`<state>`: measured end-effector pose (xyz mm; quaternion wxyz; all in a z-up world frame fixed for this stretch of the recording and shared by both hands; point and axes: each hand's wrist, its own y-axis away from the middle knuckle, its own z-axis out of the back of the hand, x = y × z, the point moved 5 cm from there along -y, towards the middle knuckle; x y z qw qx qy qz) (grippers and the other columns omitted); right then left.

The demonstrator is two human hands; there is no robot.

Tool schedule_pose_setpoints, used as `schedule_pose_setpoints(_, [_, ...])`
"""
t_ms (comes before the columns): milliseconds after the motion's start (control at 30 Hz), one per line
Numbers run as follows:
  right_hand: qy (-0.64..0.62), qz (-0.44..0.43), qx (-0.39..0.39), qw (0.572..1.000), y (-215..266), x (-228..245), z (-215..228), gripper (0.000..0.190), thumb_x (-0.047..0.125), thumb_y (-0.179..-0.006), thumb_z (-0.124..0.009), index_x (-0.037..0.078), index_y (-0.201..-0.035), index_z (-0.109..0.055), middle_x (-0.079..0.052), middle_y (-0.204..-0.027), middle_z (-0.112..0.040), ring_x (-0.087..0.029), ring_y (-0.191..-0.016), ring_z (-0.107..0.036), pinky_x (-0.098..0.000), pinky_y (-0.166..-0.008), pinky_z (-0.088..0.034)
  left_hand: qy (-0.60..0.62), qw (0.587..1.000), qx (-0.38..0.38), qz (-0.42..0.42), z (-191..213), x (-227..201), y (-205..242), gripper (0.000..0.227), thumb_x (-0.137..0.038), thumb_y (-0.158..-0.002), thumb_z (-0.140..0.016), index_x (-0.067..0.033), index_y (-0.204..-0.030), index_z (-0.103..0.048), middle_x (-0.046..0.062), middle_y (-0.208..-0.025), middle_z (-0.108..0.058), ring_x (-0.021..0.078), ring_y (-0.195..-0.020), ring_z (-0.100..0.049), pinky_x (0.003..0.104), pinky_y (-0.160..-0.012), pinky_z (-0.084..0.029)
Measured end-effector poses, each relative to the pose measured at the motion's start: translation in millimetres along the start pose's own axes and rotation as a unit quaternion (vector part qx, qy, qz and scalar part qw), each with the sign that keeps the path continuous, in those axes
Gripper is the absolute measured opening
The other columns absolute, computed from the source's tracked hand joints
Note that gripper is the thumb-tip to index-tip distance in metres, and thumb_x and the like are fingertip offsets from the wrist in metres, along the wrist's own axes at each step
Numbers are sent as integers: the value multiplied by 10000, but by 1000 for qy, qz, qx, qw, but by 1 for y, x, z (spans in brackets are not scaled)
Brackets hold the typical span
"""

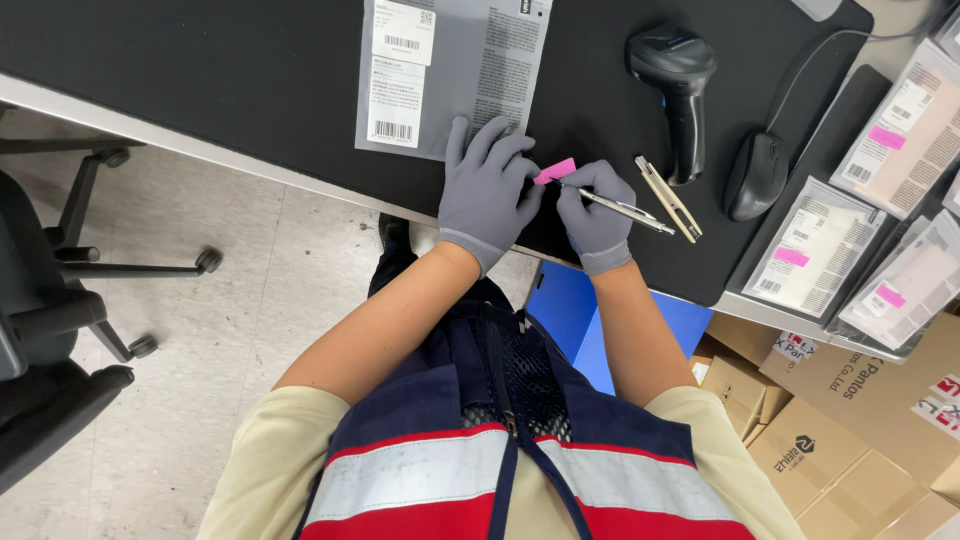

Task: The person repeatedly picks up small plastic-wrapped packages, scans their barcodes with a handheld scanner, writes on a pink label with a pen, and places the labeled packages into a blue bin. The cycle repeats for multiple items.

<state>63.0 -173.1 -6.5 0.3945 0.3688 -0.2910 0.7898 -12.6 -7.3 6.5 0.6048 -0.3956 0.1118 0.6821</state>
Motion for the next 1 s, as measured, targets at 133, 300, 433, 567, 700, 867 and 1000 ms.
schedule_pose_setpoints(133, [5, -13, -18, 1000, 0, -2, 1, 57, -36, -903, -654, 7, -925, -624, -66, -808, -658, -92, -675, -576, -256, -622, -477, 0, 1000, -2, 0, 1, -1, 0, 164, -206, -859, -801, -136, -933, -673, 36, -1252, -609, 318, -1372, -476, 645, -1230, -213])
schedule_pose_setpoints(300, [5, -31, -25, 999, 1, -6, 0, 54, -40, -904, -648, 8, -911, -625, -61, -783, -643, -82, -651, -557, -251, -601, -460, -1, 1000, 4, 5, 1, -1, 0, 165, -205, -850, -804, -139, -928, -674, 35, -1254, -611, 317, -1375, -478, 640, -1234, -209])
schedule_pose_setpoints(433, [10, -22, -36, 999, 1, -6, 1, 60, -39, -904, -656, 9, -903, -620, -55, -763, -635, -78, -639, -557, -252, -595, -460, 3, 1000, -1, 2, 2, -2, -1, 167, -203, -849, -805, -138, -923, -670, 37, -1256, -612, 319, -1374, -476, 638, -1231, -208])
schedule_pose_setpoints(567, [5, -24, -35, 999, 0, -6, 1, 63, -46, -892, -653, 6, -909, -622, -61, -778, -634, -83, -648, -555, -256, -597, -460, 0, 1000, -1, -2, 3, -2, -1, 169, -200, -849, -803, -138, -929, -668, 41, -1252, -611, 321, -1373, -476, 639, -1232, -206])
schedule_pose_setpoints(700, [2, -31, -46, 998, 1, -6, 2, 64, -49, -899, -651, 6, -900, -619, -58, -761, -626, -83, -637, -552, -258, -590, -452, -6, 1000, -1, -5, 3, -3, -1, 175, -199, -846, -803, -136, -936, -667, 42, -1250, -610, 325, -1372, -474, 637, -1228, -206])
schedule_pose_setpoints(867, [6, -27, -58, 998, 0, -4, 2, 63, -55, -893, -641, 4, -888, -618, -61, -758, -622, -86, -636, -559, -257, -587, -456, -8, 1000, 0, -4, 4, -3, -2, 182, -200, -841, -805, -135, -936, -664, 44, -1246, -607, 319, -1371, -475, 637, -1233, -209])
schedule_pose_setpoints(1000, [-13, -59, -77, 995, 0, -5, 5, 59, -50, -901, -628, 5, -889, -609, -53, -741, -617, -87, -641, -558, -257, -592, -453, -9, 1000, 2, -3, 3, -3, -2, 188, -200, -835, -807, -134, -937, -664, 42, -1243, -608, 318, -1370, -476, 637, -1229, -210])
